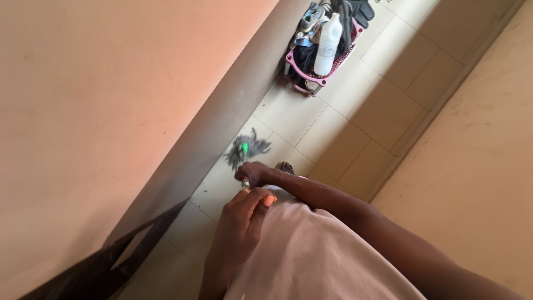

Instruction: Dusting the tiled floor of a hallway using a duster.

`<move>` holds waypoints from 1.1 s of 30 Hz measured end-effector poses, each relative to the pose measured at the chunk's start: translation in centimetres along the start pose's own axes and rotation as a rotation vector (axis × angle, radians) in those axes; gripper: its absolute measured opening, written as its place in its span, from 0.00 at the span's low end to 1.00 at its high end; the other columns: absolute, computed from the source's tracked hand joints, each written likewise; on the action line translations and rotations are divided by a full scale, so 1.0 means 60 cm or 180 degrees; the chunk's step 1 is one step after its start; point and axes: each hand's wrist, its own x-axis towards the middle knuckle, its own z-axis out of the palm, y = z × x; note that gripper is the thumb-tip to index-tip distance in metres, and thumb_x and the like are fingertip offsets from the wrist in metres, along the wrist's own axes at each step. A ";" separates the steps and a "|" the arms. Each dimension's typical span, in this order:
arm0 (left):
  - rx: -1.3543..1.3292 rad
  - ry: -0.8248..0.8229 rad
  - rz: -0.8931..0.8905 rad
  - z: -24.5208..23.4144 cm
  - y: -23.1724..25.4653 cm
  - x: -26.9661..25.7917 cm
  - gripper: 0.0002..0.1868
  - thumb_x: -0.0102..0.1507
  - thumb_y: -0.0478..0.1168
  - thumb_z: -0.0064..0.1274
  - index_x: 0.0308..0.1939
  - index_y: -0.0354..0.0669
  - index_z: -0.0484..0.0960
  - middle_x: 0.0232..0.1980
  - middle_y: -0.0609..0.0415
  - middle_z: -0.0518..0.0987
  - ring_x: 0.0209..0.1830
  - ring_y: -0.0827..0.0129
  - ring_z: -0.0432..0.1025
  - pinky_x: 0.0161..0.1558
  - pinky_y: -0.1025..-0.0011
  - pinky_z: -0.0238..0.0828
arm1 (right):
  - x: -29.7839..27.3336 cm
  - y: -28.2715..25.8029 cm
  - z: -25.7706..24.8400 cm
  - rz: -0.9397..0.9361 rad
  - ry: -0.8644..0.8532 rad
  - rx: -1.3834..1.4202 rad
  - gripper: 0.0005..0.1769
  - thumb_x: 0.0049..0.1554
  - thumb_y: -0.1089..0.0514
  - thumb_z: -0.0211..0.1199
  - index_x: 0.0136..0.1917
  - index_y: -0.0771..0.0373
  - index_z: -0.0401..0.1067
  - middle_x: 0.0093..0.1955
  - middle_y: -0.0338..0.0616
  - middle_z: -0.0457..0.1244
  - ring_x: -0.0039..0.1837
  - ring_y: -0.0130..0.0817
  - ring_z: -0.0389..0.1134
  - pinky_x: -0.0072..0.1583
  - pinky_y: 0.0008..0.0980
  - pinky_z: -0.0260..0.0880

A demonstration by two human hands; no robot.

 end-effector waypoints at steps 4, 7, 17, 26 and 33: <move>-0.0212 -0.0092 0.0350 0.002 -0.029 0.012 0.05 0.69 0.36 0.49 0.44 0.38 0.78 0.36 0.47 0.81 0.37 0.57 0.74 0.43 0.64 0.70 | 0.009 0.081 -0.003 0.0145 0.0594 -0.0252 0.12 0.42 0.56 0.66 0.33 0.61 0.64 0.37 0.51 0.61 0.43 0.54 0.63 0.44 0.49 0.62; -0.0186 -0.0560 -0.0834 0.019 -0.090 0.018 0.07 0.66 0.38 0.51 0.40 0.38 0.82 0.27 0.46 0.78 0.28 0.57 0.71 0.34 0.63 0.66 | 0.027 0.160 0.019 0.0134 0.1141 -0.0183 0.10 0.42 0.58 0.65 0.33 0.60 0.65 0.41 0.51 0.61 0.48 0.55 0.65 0.46 0.51 0.65; -0.0068 -0.0307 -0.0416 -0.113 -0.075 0.090 0.08 0.64 0.37 0.52 0.41 0.40 0.84 0.21 0.47 0.77 0.14 0.65 0.68 0.21 0.68 0.61 | 0.125 0.125 -0.013 -0.0314 0.0847 0.0242 0.08 0.47 0.56 0.68 0.37 0.60 0.72 0.40 0.51 0.67 0.48 0.51 0.67 0.53 0.43 0.68; -0.0279 -0.0458 0.0695 -0.218 -0.077 0.184 0.08 0.69 0.41 0.52 0.43 0.41 0.81 0.29 0.46 0.81 0.24 0.63 0.78 0.27 0.67 0.71 | 0.029 -0.167 -0.173 0.0013 0.1321 0.1599 0.10 0.50 0.54 0.62 0.42 0.62 0.69 0.41 0.46 0.64 0.46 0.36 0.64 0.51 0.38 0.63; -0.0072 -0.1168 0.1072 -0.242 -0.088 0.200 0.08 0.67 0.41 0.55 0.43 0.40 0.82 0.30 0.42 0.79 0.29 0.50 0.77 0.29 0.61 0.69 | 0.181 0.062 -0.034 0.0646 0.2067 0.0994 0.12 0.49 0.56 0.64 0.38 0.66 0.65 0.37 0.51 0.61 0.41 0.46 0.62 0.46 0.45 0.62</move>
